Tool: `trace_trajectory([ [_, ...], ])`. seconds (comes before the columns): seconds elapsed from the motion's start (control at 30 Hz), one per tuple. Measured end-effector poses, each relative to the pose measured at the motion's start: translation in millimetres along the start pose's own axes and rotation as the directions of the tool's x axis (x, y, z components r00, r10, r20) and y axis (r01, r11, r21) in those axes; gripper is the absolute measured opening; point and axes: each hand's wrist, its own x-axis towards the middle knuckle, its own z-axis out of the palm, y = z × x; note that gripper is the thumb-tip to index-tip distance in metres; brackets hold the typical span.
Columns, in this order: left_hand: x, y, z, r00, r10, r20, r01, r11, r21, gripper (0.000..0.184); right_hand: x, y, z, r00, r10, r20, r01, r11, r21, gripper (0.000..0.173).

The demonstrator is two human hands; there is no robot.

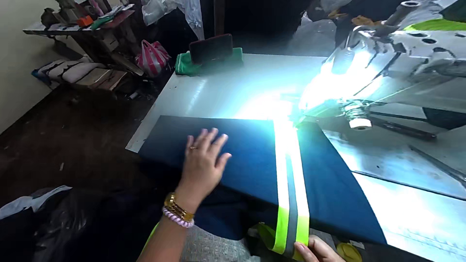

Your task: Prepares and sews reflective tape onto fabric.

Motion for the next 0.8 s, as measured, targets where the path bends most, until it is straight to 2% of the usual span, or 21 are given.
trace_trajectory([
  [0.07, -8, -23, -5, 0.993, -0.112, 0.023, 0.108, 0.986, 0.126, 0.053, 0, 0, -2, 1.000, 0.005, -0.002, -0.005, 1.000, -0.016, 0.024],
  [0.17, -26, -33, 2, 0.984, -0.170, 0.054, 0.152, 0.957, 0.249, 0.059, 2, 1, -5, 1.000, 0.005, -0.001, -0.005, 1.000, -0.027, 0.025],
  [0.43, -31, -30, 2, 0.991, -0.123, 0.056, 0.110, 0.974, 0.196, 0.060, -6, -11, -8, 0.999, 0.010, -0.031, -0.011, 0.999, -0.047, 0.020],
  [0.5, -25, -20, 5, 0.997, -0.060, 0.052, 0.053, 0.992, 0.118, 0.060, -10, -21, -4, 0.999, 0.019, -0.035, -0.018, 0.999, 0.028, 0.018],
  [0.57, -18, 2, 10, 0.994, 0.072, 0.077, -0.070, 0.997, -0.023, 0.053, -13, -29, 2, 0.999, 0.013, -0.032, -0.009, 0.993, 0.118, 0.016],
  [0.67, -10, 45, 26, 0.947, 0.279, 0.162, -0.228, 0.935, -0.273, 0.044, -13, -29, 11, 0.998, 0.045, -0.033, -0.039, 0.984, 0.173, 0.016],
  [0.73, -7, 65, 36, 0.913, 0.351, 0.207, -0.269, 0.901, -0.340, 0.045, -11, -21, 16, 0.997, 0.067, -0.036, -0.060, 0.983, 0.172, 0.017],
  [0.8, -7, 74, 45, 0.898, 0.362, 0.250, -0.274, 0.905, -0.327, 0.050, -9, -14, 19, 0.997, 0.065, -0.041, -0.057, 0.983, 0.175, 0.018],
])
